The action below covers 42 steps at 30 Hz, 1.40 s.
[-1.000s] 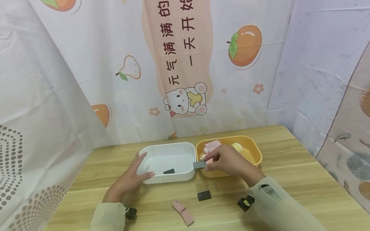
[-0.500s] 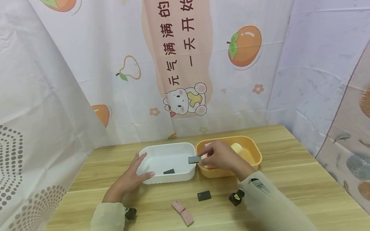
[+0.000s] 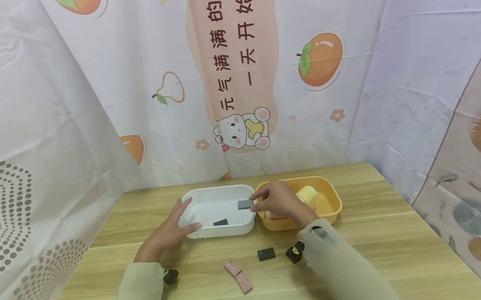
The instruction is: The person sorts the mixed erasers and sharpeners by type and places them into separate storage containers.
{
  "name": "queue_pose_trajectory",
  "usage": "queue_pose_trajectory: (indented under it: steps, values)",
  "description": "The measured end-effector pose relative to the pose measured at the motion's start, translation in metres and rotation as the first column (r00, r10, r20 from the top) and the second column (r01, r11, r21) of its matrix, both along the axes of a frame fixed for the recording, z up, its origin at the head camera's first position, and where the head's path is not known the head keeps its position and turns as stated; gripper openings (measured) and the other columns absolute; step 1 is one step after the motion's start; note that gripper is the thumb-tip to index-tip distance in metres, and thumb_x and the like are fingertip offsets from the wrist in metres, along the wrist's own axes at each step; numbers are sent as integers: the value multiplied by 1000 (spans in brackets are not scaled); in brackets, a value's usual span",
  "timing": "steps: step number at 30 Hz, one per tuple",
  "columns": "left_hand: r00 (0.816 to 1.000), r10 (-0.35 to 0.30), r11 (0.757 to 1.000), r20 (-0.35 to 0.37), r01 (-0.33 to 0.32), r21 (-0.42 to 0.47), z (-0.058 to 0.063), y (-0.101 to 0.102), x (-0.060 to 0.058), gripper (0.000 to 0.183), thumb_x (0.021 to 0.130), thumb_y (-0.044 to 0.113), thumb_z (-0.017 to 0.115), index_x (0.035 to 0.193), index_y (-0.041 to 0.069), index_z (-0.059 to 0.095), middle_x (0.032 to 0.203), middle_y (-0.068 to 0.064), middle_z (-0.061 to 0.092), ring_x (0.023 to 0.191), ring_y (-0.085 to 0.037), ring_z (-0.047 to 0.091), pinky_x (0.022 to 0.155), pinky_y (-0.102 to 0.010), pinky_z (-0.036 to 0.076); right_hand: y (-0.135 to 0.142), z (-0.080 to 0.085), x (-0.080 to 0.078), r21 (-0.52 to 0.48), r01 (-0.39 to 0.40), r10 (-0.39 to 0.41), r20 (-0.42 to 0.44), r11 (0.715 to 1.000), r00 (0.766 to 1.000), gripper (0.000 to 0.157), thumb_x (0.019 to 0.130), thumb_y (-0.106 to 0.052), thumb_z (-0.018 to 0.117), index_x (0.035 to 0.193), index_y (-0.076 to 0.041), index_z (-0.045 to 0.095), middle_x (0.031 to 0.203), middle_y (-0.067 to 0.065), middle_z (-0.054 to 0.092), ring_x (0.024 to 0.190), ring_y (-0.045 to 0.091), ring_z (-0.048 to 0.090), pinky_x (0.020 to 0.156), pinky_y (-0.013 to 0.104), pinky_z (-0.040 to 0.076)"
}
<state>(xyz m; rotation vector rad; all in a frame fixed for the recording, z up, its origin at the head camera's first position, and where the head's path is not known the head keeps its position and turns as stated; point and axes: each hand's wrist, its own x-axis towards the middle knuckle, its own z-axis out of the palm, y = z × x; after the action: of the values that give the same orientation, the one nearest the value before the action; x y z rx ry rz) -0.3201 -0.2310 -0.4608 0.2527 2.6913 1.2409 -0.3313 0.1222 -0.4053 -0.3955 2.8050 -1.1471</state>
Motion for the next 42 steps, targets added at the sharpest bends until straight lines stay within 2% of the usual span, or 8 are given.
queue_pose_trajectory:
  steps: [7, 16, 23, 31, 42]
  values:
    - [1000, 8, 1000, -9, -8, -4, 1, 1, 1, 94, 95, 45, 74, 167, 30, 16, 174, -11, -16, 159, -46, -2, 117, -78, 11, -11, -1, -2, -6, -23, 23, -15, 1000, 1000, 20, 82, -29, 90, 102, -29, 84, 87, 2, 65, 82, 23, 56, 62, 29, 48]
    - [1000, -10, 1000, -21, 10, 12, 0, -1, 1, 97, 92, 52, 74, 167, 31, 16, 174, -10, -16, 159, -46, -1, 118, -78, 11, -22, -5, -4, -2, -19, 19, -14, 1000, 1000, 21, 82, -28, 90, 102, -29, 84, 84, 5, 62, 71, 20, 56, 54, 26, 45]
    - [1000, 6, 1000, -5, -6, 4, -1, 0, 0, 96, 93, 48, 75, 167, 32, 16, 174, -9, -16, 159, -47, -2, 117, -78, 10, -27, -7, -5, 1, -33, 33, -9, 999, 999, 22, 82, -32, 89, 104, -31, 84, 84, 3, 64, 78, 21, 56, 59, 28, 47]
    - [1000, 2, 1000, -4, -2, -8, -2, 0, -2, 95, 94, 46, 74, 167, 31, 16, 174, -11, -16, 159, -48, -2, 117, -79, 11, -30, -12, -9, -55, -42, 42, 12, 998, 999, 20, 82, -30, 89, 101, -32, 84, 84, 4, 63, 79, 22, 57, 63, 29, 48]
    - [1000, -7, 1000, -19, 7, -12, -2, -1, 0, 93, 95, 46, 73, 167, 31, 17, 174, -11, -15, 159, -47, 0, 117, -78, 12, -34, -14, -7, -8, -35, 35, 17, 999, 999, 22, 83, -32, 89, 104, -31, 83, 88, 2, 65, 83, 22, 57, 67, 31, 47]
